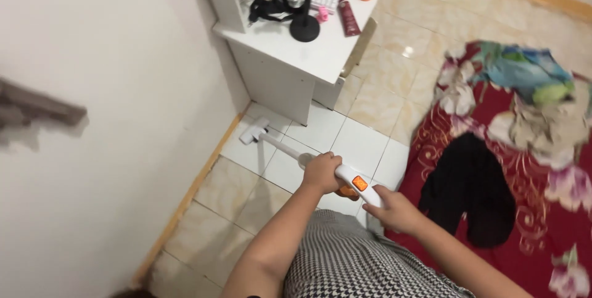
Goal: The person vacuums the tiled floor of a room using a handheld vacuum cleaner, navigating around a shelf, a bed, and a desk.
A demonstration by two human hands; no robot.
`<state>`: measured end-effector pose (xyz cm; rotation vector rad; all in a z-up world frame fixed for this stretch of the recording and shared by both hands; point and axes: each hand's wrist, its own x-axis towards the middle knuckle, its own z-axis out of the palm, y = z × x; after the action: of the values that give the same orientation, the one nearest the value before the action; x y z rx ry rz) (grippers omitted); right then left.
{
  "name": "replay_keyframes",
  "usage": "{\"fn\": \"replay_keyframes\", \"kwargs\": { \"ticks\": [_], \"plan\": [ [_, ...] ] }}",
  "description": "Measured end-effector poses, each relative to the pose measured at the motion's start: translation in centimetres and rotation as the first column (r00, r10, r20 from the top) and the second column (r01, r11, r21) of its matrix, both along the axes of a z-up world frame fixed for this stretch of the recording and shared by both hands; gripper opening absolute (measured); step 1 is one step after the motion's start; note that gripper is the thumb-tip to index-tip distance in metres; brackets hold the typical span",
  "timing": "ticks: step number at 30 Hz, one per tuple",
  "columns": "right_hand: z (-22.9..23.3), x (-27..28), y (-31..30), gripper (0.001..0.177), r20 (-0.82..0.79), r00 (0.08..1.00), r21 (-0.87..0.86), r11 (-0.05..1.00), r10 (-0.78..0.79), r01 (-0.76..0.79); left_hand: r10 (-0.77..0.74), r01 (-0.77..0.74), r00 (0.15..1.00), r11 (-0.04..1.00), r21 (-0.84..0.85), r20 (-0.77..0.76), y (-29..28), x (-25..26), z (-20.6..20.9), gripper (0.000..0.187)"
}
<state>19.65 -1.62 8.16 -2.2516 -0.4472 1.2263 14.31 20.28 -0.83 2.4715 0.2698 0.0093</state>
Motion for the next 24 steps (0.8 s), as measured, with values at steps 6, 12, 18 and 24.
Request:
{"fn": "replay_keyframes", "kwargs": {
  "ticks": [6, 12, 18, 24],
  "plan": [
    [-10.4, 8.4, -4.1, 0.052, 0.492, 0.765, 0.186, 0.809, 0.415, -0.558, 0.401, -0.398, 0.909, 0.916, -0.047, 0.116, -5.6, 2.7, -2.1, 0.034],
    [-7.4, 10.0, -2.5, 0.042, 0.066, 0.888, 0.112, 0.881, 0.455, -0.460, 0.482, -0.483, 0.875, 0.875, 0.029, 0.040, -6.4, 4.5, -5.5, 0.032],
    [-7.5, 11.7, -5.3, 0.039, -0.003, 0.878, 0.082, 0.875, 0.479, -0.477, 0.468, -0.468, 0.884, 0.884, 0.008, -0.008, -9.4, 4.9, -2.8, 0.036],
    [-8.6, 14.5, -10.6, 0.040, 0.124, 0.808, 0.080, 0.806, 0.576, -0.587, 0.468, -0.468, 0.883, 0.884, -0.018, 0.031, -14.4, 5.8, -4.9, 0.031]
  ]
}}
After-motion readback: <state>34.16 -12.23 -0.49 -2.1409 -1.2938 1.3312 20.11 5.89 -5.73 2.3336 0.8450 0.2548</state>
